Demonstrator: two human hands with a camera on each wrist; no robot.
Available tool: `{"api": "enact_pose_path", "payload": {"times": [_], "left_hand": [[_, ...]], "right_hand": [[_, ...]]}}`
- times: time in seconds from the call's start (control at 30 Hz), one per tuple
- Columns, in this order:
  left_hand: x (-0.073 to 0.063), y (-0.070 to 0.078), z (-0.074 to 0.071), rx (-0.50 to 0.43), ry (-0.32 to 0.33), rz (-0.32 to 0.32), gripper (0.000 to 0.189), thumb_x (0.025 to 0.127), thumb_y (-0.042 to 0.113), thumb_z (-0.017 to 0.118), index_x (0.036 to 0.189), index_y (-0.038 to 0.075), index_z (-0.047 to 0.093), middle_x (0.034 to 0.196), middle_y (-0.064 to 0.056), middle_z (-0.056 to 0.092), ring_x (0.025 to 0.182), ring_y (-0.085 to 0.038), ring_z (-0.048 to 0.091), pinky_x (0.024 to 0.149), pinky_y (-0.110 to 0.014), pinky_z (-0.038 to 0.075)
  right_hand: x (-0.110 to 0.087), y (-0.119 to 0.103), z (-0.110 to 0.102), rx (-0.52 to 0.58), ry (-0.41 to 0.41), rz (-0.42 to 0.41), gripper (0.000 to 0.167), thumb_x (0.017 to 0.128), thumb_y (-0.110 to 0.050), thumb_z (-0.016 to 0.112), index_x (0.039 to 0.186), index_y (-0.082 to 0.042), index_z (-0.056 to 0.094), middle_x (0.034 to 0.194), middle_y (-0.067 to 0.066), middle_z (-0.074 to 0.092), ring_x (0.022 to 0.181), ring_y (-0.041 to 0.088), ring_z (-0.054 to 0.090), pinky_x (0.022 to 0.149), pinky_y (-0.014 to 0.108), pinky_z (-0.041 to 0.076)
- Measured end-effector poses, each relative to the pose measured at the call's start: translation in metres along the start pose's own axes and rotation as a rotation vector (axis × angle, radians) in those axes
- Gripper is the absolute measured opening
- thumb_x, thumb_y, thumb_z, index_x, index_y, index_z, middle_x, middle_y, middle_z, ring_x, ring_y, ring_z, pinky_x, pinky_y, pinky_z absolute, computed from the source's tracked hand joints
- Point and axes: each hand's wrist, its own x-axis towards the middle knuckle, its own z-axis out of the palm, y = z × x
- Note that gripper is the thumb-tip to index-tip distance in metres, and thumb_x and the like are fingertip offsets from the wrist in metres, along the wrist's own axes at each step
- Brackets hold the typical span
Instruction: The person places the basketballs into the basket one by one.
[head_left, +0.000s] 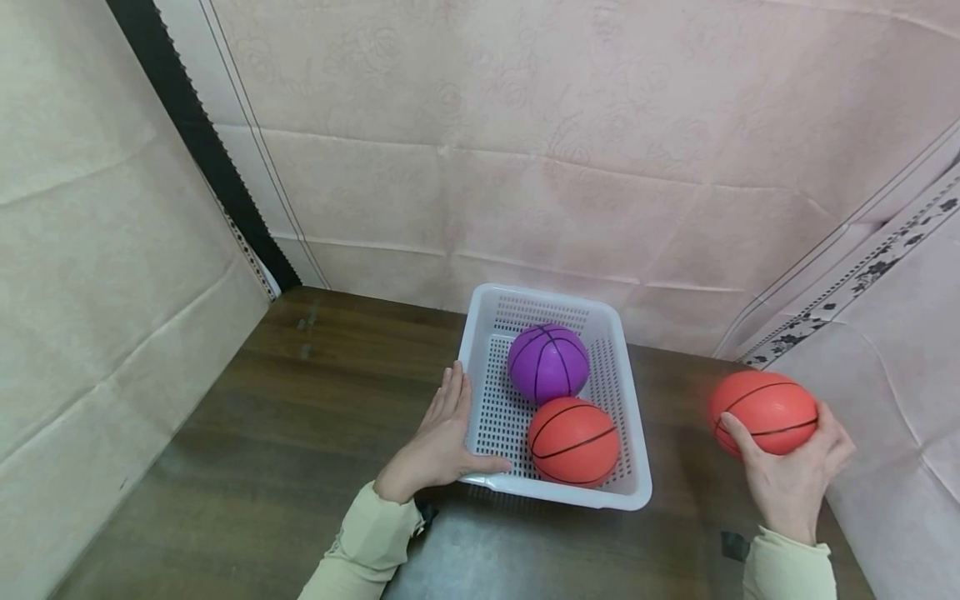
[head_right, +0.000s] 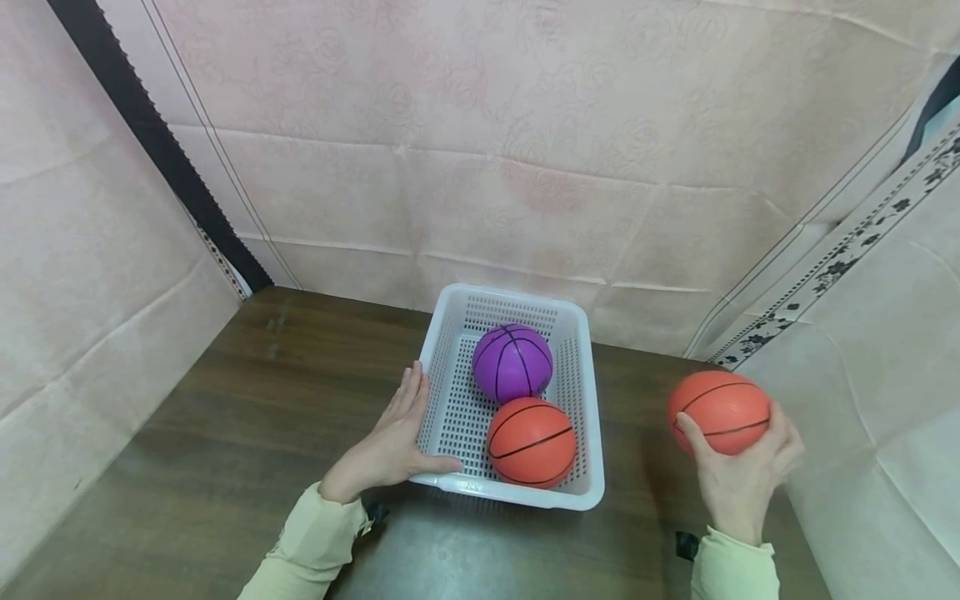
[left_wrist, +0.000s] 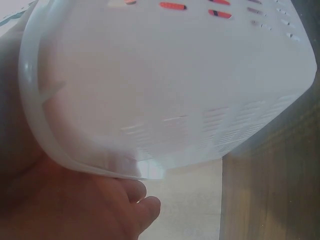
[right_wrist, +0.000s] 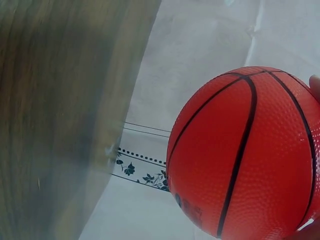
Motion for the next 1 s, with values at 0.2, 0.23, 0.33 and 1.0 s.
{"api": "enact_pose_path", "payload": {"times": [0.2,0.23,0.33,1.0], "left_hand": [[-0.001,0.000,0.000,0.001,0.005,0.005,0.134,0.067,0.063,0.079,0.154,0.003,-0.004,0.161,-0.009,-0.019,0.146,-0.023,-0.018,0.116,-0.051,0.004],[-0.001,0.000,0.000,0.001,0.006,0.006,0.134,0.067,0.063,0.079,0.154,0.003,-0.004,0.161,-0.009,-0.019,0.146,-0.023,-0.018,0.116,-0.050,0.004],[0.000,0.000,0.001,0.000,0.009,0.009,0.134,0.067,0.061,0.080,0.154,0.002,-0.003,0.161,-0.010,-0.018,0.146,-0.024,-0.018,0.117,-0.050,0.004],[0.000,-0.001,0.001,0.002,0.015,0.018,0.135,0.067,0.066,0.077,0.153,0.001,-0.004,0.161,-0.010,-0.019,0.146,-0.025,-0.017,0.117,-0.050,0.005]], "right_hand": [[-0.003,-0.006,0.002,0.012,-0.005,-0.008,0.101,0.070,-0.038,0.086,0.150,-0.035,0.024,0.148,0.004,0.026,0.135,0.016,0.019,0.104,0.058,0.033],[-0.003,-0.007,0.002,0.013,-0.010,-0.005,0.101,0.070,-0.038,0.086,0.149,-0.036,0.024,0.148,0.003,0.025,0.135,0.016,0.019,0.104,0.058,0.034],[-0.005,-0.011,0.002,0.019,-0.017,-0.008,0.101,0.069,-0.037,0.086,0.149,-0.036,0.025,0.148,0.001,0.025,0.135,0.015,0.020,0.103,0.058,0.034],[-0.015,-0.028,0.003,0.066,0.000,-0.129,0.100,0.066,-0.031,0.090,0.146,-0.042,0.030,0.145,-0.002,0.029,0.132,0.015,0.027,0.100,0.052,0.037]]}}
